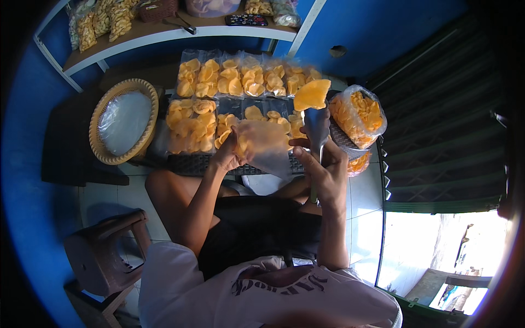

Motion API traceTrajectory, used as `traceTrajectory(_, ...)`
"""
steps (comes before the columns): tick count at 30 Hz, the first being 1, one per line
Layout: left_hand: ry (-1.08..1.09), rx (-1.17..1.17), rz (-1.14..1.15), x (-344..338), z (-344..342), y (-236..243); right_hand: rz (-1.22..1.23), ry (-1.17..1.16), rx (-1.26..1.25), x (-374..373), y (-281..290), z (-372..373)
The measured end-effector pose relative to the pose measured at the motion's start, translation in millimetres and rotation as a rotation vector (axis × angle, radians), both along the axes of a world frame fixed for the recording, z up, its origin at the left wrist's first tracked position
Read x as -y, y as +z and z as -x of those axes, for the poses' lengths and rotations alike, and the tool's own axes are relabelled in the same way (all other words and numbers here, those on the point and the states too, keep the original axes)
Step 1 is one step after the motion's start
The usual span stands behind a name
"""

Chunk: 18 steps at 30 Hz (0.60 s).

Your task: The person scoops yellow chips from a large bag into small clear plastic bags using tongs, then places the filled bags on a tray. The person repeats this process multiple times, arranging the filled bags in rows.

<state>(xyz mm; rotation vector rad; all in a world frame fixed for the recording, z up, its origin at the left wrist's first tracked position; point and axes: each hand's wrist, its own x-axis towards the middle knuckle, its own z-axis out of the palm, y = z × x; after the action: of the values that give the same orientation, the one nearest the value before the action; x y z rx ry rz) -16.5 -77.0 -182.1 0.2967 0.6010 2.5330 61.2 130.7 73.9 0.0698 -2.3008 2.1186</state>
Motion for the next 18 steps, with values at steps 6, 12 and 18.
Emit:
traceTrajectory(6,0.116,0.162,0.150,-3,2,20,-0.116,-0.014,0.119,3,5,-3)
traceTrajectory(12,0.187,0.203,0.182,-8,3,26,-0.129,-0.084,0.103,-1,-4,-7)
traceTrajectory(18,0.136,0.100,0.111,-6,3,20,-0.145,-0.107,0.044,-4,-10,-7)
